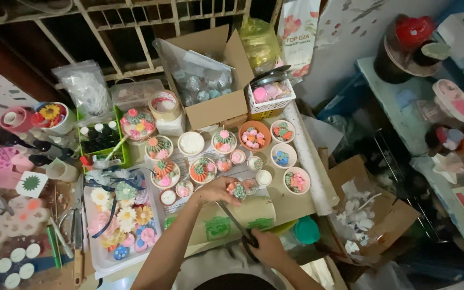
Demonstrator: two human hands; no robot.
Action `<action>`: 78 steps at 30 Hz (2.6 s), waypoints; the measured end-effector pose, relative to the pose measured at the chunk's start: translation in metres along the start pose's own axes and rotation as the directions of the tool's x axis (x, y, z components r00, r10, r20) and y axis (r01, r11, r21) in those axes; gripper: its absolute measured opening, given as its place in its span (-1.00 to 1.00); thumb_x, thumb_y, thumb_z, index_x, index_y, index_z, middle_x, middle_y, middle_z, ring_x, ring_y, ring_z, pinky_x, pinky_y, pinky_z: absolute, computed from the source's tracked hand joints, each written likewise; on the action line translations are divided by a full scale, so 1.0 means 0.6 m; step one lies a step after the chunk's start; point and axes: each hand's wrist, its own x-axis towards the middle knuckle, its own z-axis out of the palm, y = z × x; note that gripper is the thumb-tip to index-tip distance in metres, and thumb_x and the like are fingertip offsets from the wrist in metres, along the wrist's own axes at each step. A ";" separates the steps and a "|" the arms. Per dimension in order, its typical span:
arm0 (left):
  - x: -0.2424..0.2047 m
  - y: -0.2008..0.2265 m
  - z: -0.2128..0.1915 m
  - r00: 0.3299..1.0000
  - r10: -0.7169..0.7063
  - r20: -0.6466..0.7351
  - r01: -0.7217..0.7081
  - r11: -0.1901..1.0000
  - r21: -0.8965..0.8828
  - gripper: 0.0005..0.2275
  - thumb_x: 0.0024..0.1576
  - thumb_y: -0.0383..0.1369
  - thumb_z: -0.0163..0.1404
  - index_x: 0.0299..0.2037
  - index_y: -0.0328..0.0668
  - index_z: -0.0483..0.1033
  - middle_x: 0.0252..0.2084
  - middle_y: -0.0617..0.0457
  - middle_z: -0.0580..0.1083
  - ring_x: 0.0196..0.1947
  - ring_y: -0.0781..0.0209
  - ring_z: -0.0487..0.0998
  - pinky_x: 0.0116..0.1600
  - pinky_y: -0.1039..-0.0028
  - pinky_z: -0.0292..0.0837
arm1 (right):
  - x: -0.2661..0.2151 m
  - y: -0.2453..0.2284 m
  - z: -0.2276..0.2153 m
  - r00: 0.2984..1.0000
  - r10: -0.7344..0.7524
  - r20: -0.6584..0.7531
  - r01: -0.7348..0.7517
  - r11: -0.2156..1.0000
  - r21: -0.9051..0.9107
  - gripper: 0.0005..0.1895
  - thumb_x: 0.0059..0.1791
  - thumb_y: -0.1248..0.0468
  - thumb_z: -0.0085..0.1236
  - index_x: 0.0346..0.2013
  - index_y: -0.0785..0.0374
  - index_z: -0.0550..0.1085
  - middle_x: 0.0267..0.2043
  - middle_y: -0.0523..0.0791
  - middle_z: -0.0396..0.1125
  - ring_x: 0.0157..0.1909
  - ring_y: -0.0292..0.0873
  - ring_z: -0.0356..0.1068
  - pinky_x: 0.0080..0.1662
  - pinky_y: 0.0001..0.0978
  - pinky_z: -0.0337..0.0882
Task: Wrapping small cactus-shaped decorative candles in plastic film and securing them.
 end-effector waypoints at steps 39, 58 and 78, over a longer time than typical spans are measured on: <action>-0.147 0.291 0.053 0.953 -0.139 -0.269 -0.140 0.585 -0.799 -0.44 -0.03 -0.10 0.23 0.12 -0.18 0.37 -0.03 -0.01 0.57 -0.10 0.08 0.66 -0.03 0.17 0.65 | 0.026 -0.207 -0.267 0.921 -0.055 -0.386 0.337 0.610 0.717 -0.83 -0.10 0.38 0.36 -0.39 0.36 0.48 -0.42 -0.21 0.40 -0.37 -0.39 0.34 -0.29 -0.54 0.35; -0.178 0.268 0.062 0.999 -0.026 -0.040 -0.021 0.508 -0.861 -0.36 0.06 0.05 0.14 0.23 -0.27 0.43 0.06 -0.09 0.56 -0.02 0.07 0.63 0.04 0.25 0.59 | -0.014 -0.203 -0.299 0.846 -0.274 -0.457 0.531 0.495 0.687 -0.81 -0.04 0.45 0.29 -0.51 0.39 0.46 -0.42 -0.14 0.34 -0.34 -0.28 0.28 -0.25 -0.46 0.27; -0.226 0.317 0.106 0.989 0.024 -0.146 -0.134 0.563 -0.815 -0.20 0.01 0.26 -0.03 0.32 -0.13 0.18 0.09 -0.07 0.52 -0.02 0.03 0.62 -0.13 0.24 0.63 | -0.031 -0.266 -0.329 0.389 -0.475 -0.789 0.757 0.653 -0.020 -0.63 -0.33 0.17 0.54 -0.55 0.30 0.48 -0.51 -0.15 0.39 -0.44 -0.16 0.36 -0.34 -0.36 0.29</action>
